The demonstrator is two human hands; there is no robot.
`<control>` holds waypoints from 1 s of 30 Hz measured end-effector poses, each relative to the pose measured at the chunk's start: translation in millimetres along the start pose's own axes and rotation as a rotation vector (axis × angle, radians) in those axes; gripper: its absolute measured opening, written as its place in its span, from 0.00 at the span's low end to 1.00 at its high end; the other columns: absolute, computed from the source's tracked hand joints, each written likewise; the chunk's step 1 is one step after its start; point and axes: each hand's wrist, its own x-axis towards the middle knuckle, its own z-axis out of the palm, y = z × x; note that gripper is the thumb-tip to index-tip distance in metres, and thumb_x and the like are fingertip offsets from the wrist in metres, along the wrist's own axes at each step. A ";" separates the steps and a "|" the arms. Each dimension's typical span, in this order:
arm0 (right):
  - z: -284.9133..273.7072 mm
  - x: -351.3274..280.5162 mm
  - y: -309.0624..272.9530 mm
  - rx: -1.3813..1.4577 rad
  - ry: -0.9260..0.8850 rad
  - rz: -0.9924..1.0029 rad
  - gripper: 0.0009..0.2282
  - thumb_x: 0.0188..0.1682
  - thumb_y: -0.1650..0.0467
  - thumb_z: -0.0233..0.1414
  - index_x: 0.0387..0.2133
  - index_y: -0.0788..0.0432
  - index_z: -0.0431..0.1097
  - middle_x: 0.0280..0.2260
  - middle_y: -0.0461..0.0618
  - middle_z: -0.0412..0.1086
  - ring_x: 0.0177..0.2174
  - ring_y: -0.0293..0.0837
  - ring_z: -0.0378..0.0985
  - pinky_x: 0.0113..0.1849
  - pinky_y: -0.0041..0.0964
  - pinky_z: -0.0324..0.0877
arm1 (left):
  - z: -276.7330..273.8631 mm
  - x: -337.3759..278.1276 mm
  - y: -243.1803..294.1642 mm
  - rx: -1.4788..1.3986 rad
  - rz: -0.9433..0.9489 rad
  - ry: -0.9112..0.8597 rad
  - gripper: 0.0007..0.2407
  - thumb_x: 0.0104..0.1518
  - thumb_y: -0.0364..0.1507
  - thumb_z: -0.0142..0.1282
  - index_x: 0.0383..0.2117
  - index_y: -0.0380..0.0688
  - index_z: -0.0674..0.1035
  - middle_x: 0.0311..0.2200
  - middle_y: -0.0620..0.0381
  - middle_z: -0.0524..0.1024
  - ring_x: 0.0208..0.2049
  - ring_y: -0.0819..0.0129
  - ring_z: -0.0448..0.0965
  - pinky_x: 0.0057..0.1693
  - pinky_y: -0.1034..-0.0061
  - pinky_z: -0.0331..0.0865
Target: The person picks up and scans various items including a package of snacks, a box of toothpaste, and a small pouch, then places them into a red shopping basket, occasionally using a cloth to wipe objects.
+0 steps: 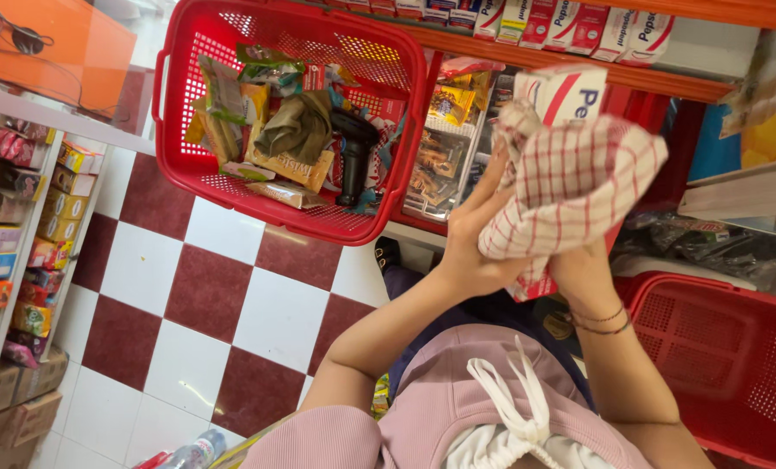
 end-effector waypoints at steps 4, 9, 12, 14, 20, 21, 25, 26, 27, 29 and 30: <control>13.0 -18.7 5.6 0.139 -0.060 0.235 0.16 0.62 0.71 0.38 0.60 0.66 0.62 0.52 0.47 0.71 0.51 0.34 0.70 0.54 0.29 0.65 | -9.2 27.9 -7.4 -0.034 0.030 0.111 0.25 0.50 0.25 0.66 0.57 0.31 0.75 0.67 0.36 0.61 0.69 0.51 0.65 0.70 0.70 0.63; 9.7 -30.9 -0.1 0.289 -0.120 0.585 0.18 0.59 0.71 0.41 0.60 0.65 0.62 0.47 0.45 0.72 0.42 0.31 0.72 0.46 0.27 0.68 | -32.1 63.0 -53.5 -0.549 -0.301 0.375 0.11 0.64 0.19 0.63 0.48 0.22 0.81 0.46 0.34 0.81 0.44 0.58 0.83 0.54 0.68 0.76; 10.7 -35.0 -1.4 0.293 -0.109 0.669 0.17 0.60 0.69 0.41 0.58 0.67 0.64 0.43 0.48 0.74 0.37 0.33 0.74 0.40 0.28 0.70 | -94.6 76.0 -72.2 0.051 -0.219 0.374 0.15 0.59 0.28 0.65 0.49 0.32 0.81 0.45 0.44 0.83 0.44 0.59 0.86 0.54 0.65 0.80; 15.4 -30.3 -2.3 0.313 -0.081 0.708 0.18 0.60 0.68 0.42 0.58 0.67 0.64 0.42 0.48 0.74 0.36 0.33 0.74 0.39 0.28 0.70 | -139.2 73.8 -78.7 0.375 -0.168 0.356 0.18 0.56 0.31 0.67 0.51 0.35 0.80 0.49 0.47 0.80 0.46 0.60 0.86 0.54 0.66 0.80; 46.8 0.0 -2.1 0.278 -0.053 0.717 0.19 0.59 0.64 0.43 0.59 0.63 0.64 0.42 0.46 0.74 0.35 0.30 0.74 0.38 0.25 0.70 | -252.2 48.9 -140.4 1.277 -0.297 0.267 0.26 0.53 0.37 0.71 0.53 0.36 0.72 0.58 0.36 0.64 0.56 0.40 0.72 0.52 0.60 0.77; 53.8 5.9 0.4 0.280 -0.065 0.696 0.19 0.59 0.64 0.42 0.58 0.62 0.64 0.42 0.45 0.74 0.35 0.30 0.75 0.38 0.24 0.70 | -266.7 47.0 -150.6 1.365 -0.422 0.189 0.28 0.51 0.37 0.71 0.55 0.36 0.70 0.60 0.36 0.63 0.58 0.42 0.70 0.54 0.60 0.76; 85.8 27.5 14.0 0.286 -0.069 0.649 0.17 0.65 0.63 0.43 0.53 0.68 0.68 0.38 0.48 0.73 0.32 0.32 0.72 0.35 0.27 0.68 | -289.3 44.9 -163.9 1.696 -0.521 0.099 0.40 0.37 0.49 0.70 0.58 0.39 0.69 0.61 0.35 0.63 0.60 0.42 0.66 0.53 0.36 0.66; 93.0 33.0 16.0 0.296 -0.044 0.650 0.17 0.63 0.62 0.43 0.52 0.65 0.68 0.38 0.47 0.74 0.31 0.33 0.73 0.35 0.27 0.70 | -285.6 42.9 -164.1 1.775 -0.385 0.104 0.38 0.38 0.48 0.67 0.57 0.39 0.69 0.59 0.39 0.64 0.57 0.47 0.67 0.52 0.42 0.67; 100.5 36.9 16.7 0.306 -0.018 0.651 0.17 0.62 0.62 0.43 0.52 0.63 0.68 0.37 0.47 0.74 0.31 0.33 0.75 0.34 0.27 0.71 | -277.3 38.1 -165.0 1.847 -0.245 0.107 0.37 0.39 0.48 0.65 0.56 0.38 0.70 0.57 0.42 0.65 0.55 0.51 0.69 0.50 0.49 0.67; 115.8 44.5 14.8 0.452 0.005 0.637 0.19 0.61 0.61 0.45 0.55 0.63 0.66 0.40 0.48 0.74 0.33 0.35 0.76 0.36 0.29 0.73 | -247.7 22.5 -173.2 1.510 -0.279 -0.077 0.27 0.54 0.42 0.63 0.53 0.32 0.74 0.55 0.38 0.69 0.56 0.48 0.69 0.54 0.56 0.67; 122.7 46.6 11.0 0.592 0.026 0.624 0.21 0.60 0.59 0.47 0.58 0.63 0.65 0.42 0.50 0.74 0.36 0.36 0.78 0.37 0.30 0.76 | -232.3 14.8 -182.2 1.278 -0.444 -0.264 0.16 0.58 0.37 0.60 0.41 0.35 0.79 0.46 0.41 0.75 0.51 0.48 0.75 0.54 0.57 0.70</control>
